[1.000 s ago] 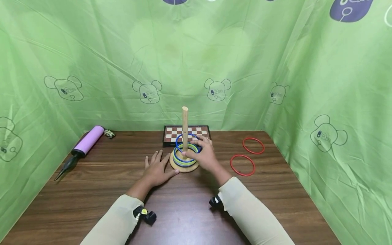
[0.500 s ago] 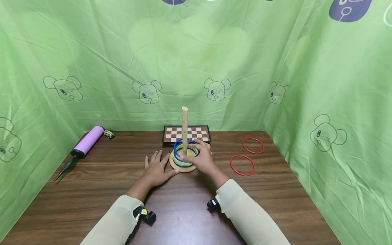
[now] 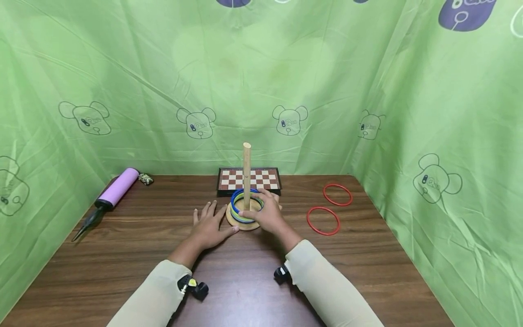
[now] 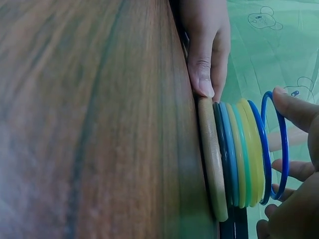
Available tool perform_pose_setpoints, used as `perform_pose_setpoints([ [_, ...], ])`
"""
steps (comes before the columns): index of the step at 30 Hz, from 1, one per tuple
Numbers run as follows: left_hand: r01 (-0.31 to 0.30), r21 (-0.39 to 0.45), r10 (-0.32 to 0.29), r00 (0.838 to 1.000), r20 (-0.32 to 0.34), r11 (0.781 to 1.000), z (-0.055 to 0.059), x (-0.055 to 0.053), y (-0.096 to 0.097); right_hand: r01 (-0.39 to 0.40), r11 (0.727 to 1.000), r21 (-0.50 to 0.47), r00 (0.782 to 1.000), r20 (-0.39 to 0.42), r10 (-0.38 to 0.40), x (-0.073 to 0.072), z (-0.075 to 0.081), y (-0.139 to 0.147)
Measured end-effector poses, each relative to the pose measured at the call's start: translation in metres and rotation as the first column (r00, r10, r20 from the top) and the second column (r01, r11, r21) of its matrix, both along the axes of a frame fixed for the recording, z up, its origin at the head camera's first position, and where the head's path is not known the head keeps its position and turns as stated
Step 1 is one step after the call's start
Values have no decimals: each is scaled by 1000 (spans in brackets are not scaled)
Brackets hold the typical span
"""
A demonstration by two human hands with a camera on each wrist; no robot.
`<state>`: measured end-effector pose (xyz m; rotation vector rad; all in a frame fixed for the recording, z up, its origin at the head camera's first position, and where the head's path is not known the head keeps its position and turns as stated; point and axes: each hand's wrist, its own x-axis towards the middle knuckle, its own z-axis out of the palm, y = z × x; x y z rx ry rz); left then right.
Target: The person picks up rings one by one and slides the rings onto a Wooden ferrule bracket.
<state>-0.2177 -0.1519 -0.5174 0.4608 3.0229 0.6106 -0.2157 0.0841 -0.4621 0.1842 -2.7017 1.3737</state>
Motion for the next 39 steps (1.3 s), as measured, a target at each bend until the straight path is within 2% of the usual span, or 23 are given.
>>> perform_pose_setpoints([
  [12,4,13,-3,1000,-5,1000,1,2,1,25,999,39,1000,-4,-25,-4,-4,0],
  [19,4,14,-4,1000,-12,1000,4,4,1,4,999,35,1000,-17,-3,-5,-6,2],
  [39,4,9,-4,1000,-12,1000,2,2,1,-37,999,9,999,4,37,-5,-8,4],
])
